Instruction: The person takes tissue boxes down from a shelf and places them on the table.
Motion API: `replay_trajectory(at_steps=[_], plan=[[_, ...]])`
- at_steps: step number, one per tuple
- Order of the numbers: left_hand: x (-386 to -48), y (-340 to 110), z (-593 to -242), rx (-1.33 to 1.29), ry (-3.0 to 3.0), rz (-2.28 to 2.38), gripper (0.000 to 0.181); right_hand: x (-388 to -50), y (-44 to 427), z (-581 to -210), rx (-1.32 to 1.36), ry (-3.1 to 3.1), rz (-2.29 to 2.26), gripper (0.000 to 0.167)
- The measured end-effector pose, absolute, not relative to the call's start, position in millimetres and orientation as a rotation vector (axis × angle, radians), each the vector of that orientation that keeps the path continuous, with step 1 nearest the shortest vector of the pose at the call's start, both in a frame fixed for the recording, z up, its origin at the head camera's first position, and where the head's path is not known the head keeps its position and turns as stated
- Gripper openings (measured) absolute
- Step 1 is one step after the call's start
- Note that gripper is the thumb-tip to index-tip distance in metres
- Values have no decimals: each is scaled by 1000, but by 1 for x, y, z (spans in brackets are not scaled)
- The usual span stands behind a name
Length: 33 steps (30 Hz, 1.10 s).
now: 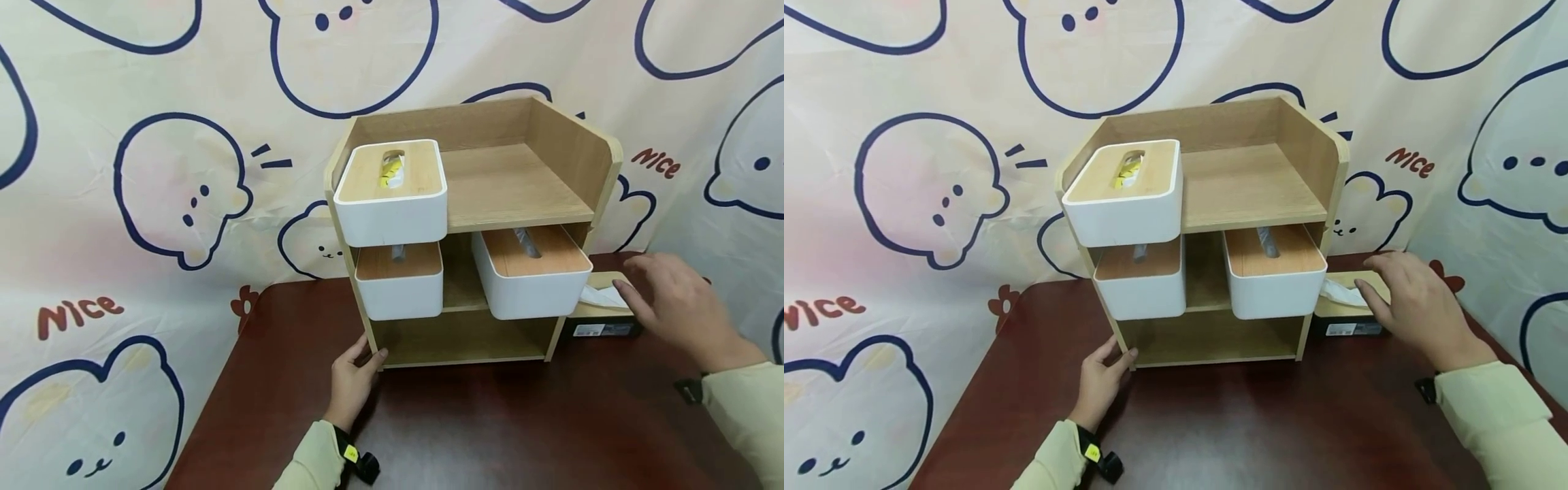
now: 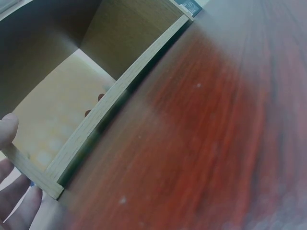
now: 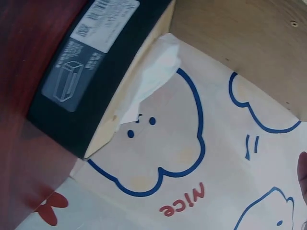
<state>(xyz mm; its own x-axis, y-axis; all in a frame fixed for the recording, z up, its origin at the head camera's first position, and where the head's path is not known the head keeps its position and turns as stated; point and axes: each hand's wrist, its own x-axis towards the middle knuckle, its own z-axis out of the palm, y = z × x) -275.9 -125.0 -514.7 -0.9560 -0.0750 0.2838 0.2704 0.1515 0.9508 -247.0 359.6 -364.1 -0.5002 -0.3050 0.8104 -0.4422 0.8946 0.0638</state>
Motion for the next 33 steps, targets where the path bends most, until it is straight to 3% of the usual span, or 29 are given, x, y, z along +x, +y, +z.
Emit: replay_trajectory(at_steps=[13,21,33], plan=[[-276,-124,-507,-154,-2179,-1919,55,-246,354,-350,549,-2072,224,71],[-258,-120,-479,-165,-2198,-1926,52,-244,352,-347,515,-2064,214,73],[-256,-120,-478,-198,-2167,-1951,52,-238,343,-334,492,-2087,172,77]])
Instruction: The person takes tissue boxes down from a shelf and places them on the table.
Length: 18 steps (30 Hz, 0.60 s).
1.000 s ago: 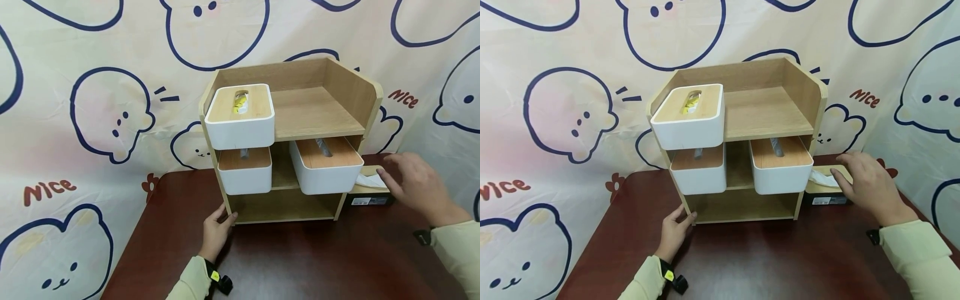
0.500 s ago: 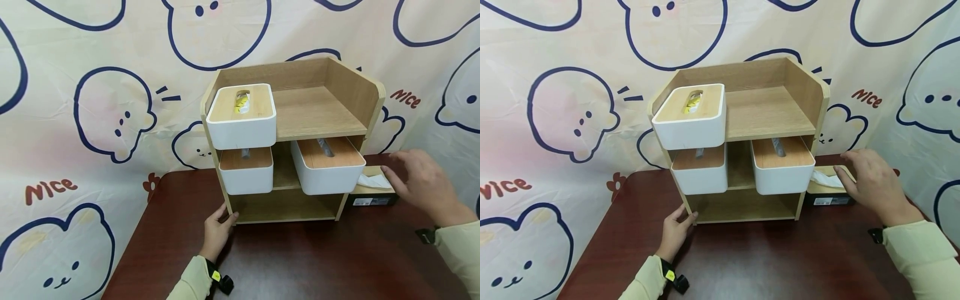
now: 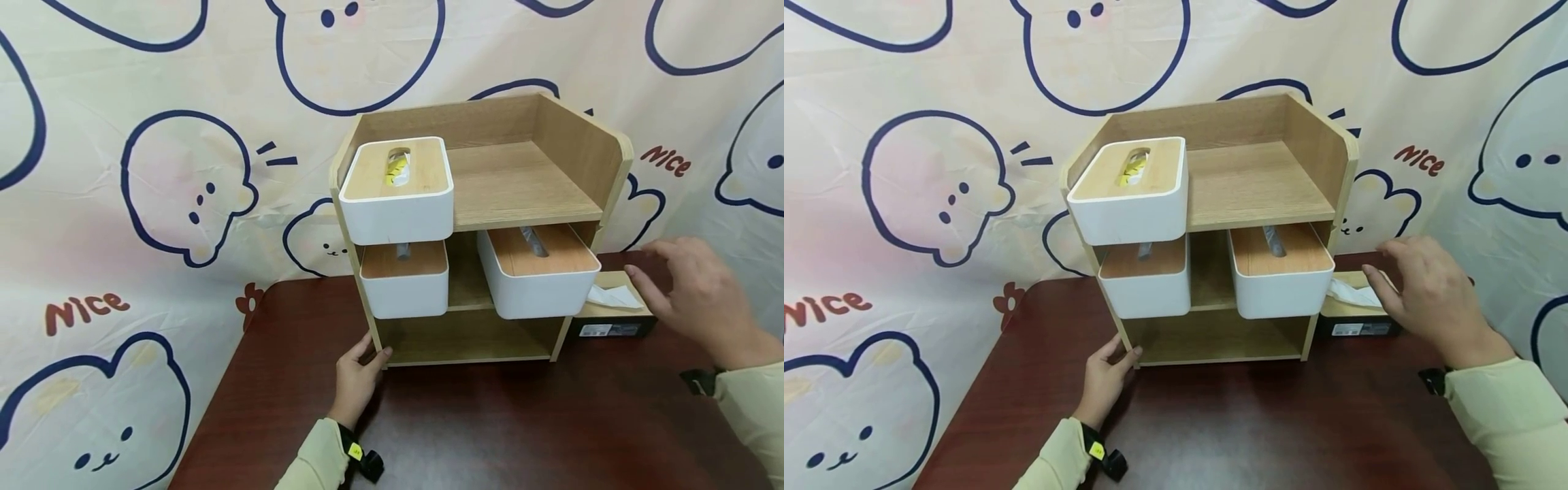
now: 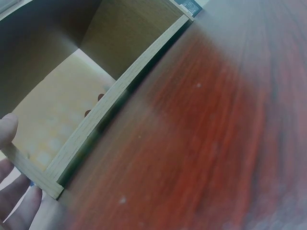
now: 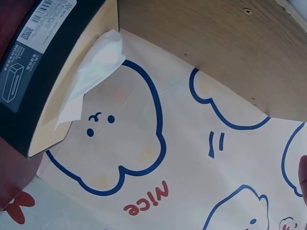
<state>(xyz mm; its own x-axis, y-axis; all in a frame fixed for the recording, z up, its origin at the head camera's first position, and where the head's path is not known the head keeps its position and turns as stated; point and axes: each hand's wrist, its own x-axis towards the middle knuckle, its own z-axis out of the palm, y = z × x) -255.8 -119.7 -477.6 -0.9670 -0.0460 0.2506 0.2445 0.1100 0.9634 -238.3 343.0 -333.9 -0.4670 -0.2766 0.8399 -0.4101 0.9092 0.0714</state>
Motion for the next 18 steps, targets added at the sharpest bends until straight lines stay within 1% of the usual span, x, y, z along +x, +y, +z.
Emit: replay_trajectory(at_steps=[7,15,18], plan=[[-255,-119,-477,-182,-2174,-1931,50,-240,337,-328,534,-1984,197,74],[-255,-119,-477,-195,-2151,-1948,51,-237,334,-314,499,-2055,163,78],[-255,-120,-476,-196,-2149,-1957,51,-237,332,-309,547,-2024,171,75]])
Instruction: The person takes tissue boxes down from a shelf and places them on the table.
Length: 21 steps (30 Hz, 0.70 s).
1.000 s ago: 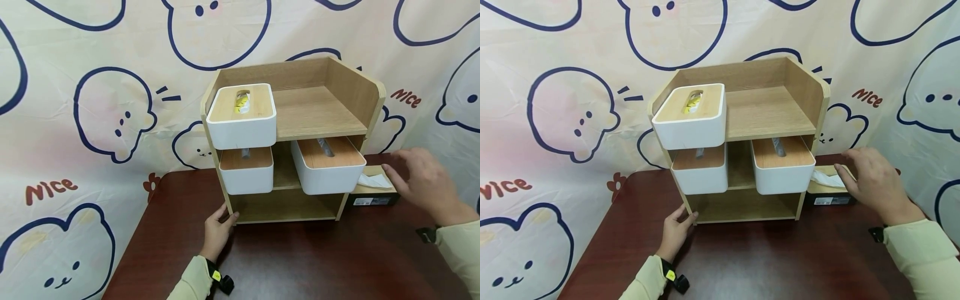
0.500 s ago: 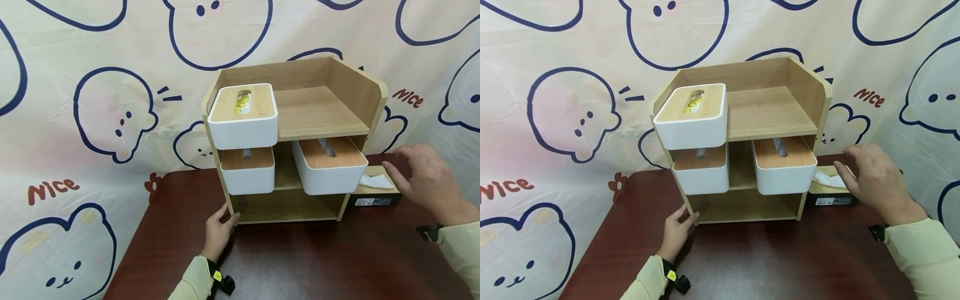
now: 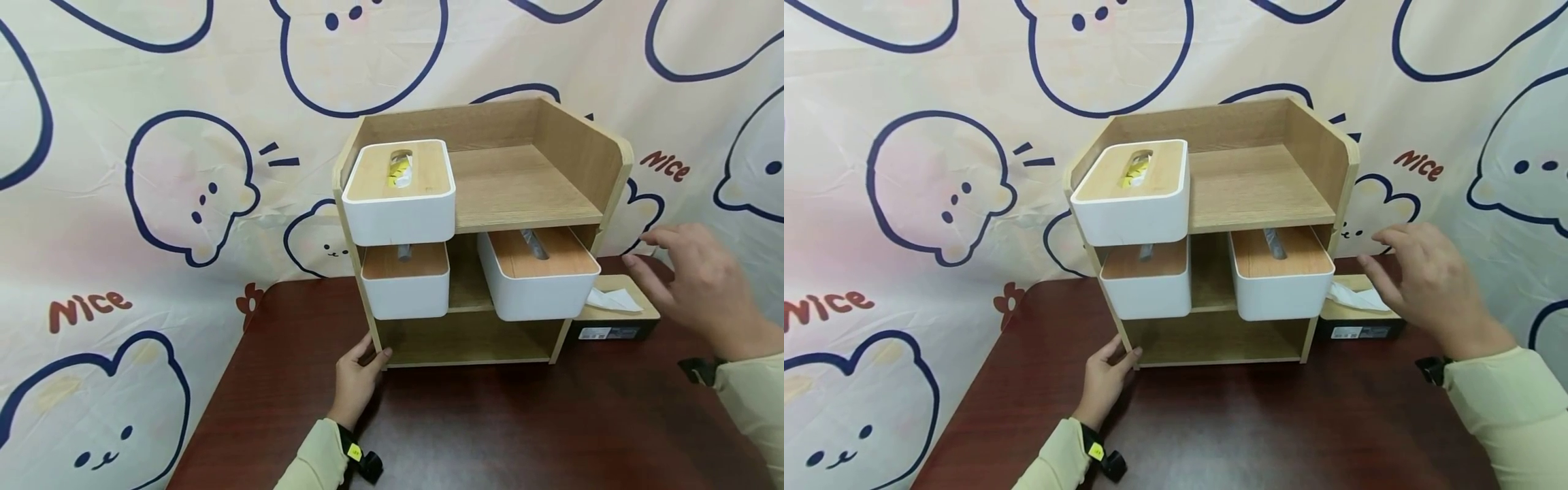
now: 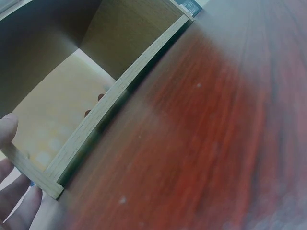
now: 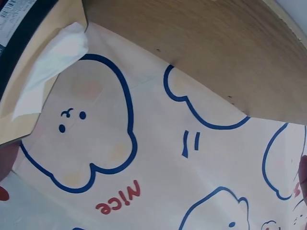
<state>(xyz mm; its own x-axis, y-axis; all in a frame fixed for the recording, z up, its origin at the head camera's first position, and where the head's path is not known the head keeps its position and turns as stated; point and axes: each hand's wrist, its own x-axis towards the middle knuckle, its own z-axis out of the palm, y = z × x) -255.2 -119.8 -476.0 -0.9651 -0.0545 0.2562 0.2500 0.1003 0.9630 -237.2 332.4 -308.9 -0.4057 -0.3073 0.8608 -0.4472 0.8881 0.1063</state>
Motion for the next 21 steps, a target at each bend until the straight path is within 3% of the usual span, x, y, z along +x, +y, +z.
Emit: replay_trajectory(at_steps=[7,21], plan=[[-254,-119,-476,-190,-2143,-1949,48,-240,329,-301,680,-1917,133,65],[-255,-118,-476,-196,-2148,-1944,49,-241,311,-287,750,-1910,74,63]])
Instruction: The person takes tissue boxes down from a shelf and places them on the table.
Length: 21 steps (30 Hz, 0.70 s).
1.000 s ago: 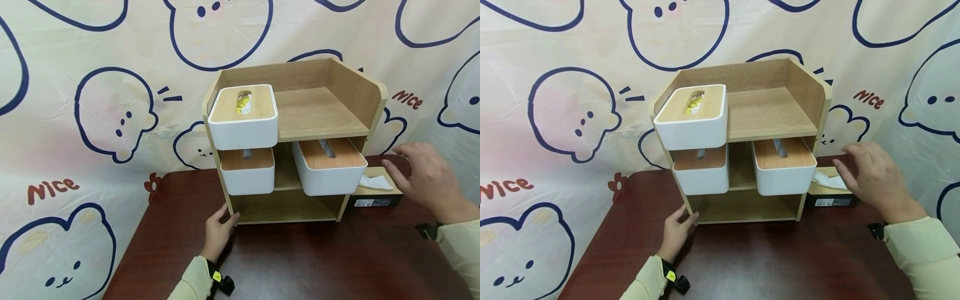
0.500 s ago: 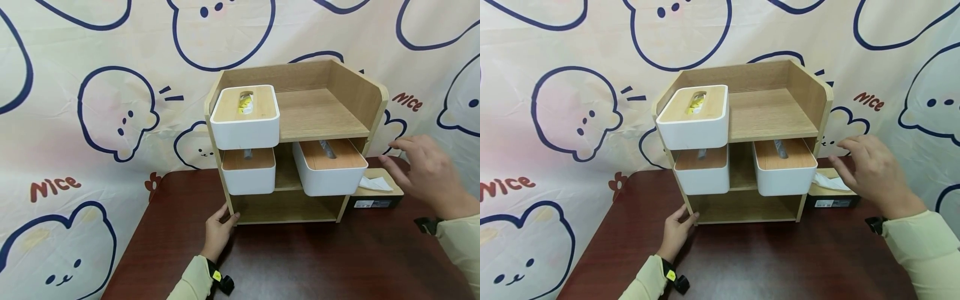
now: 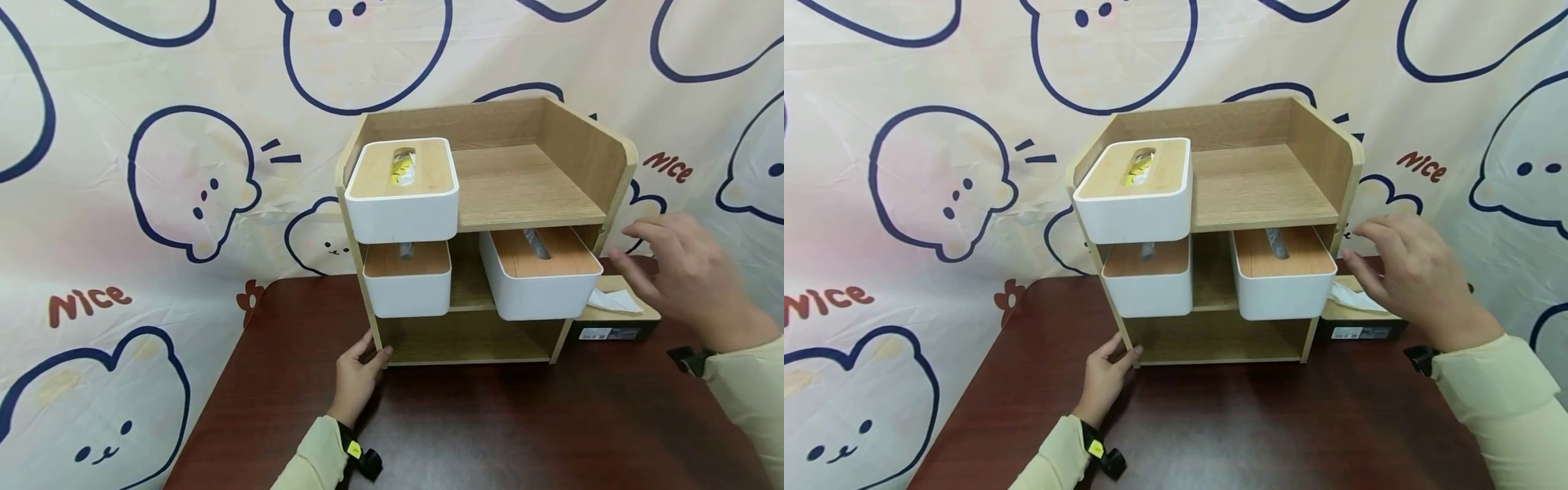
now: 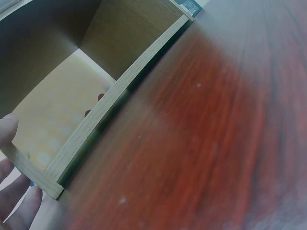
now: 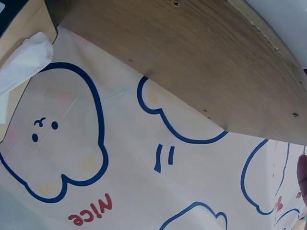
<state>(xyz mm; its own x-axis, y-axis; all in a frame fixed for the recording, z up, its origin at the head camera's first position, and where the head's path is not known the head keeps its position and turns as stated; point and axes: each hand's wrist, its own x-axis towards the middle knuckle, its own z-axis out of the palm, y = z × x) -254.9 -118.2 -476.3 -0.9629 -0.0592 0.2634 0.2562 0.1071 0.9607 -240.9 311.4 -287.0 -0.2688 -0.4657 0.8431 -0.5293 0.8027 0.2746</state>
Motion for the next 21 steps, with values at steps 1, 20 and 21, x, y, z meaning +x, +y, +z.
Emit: replay_trajectory(at_steps=[1,20,21], plan=[[-255,-118,-476,-195,-2150,-1945,49,-241,310,-286,762,-1903,68,63],[-253,-121,-478,-192,-2168,-1962,51,-249,288,-267,873,-1818,83,53],[-253,-121,-478,-192,-2170,-1960,52,-249,286,-265,874,-1814,86,53]])
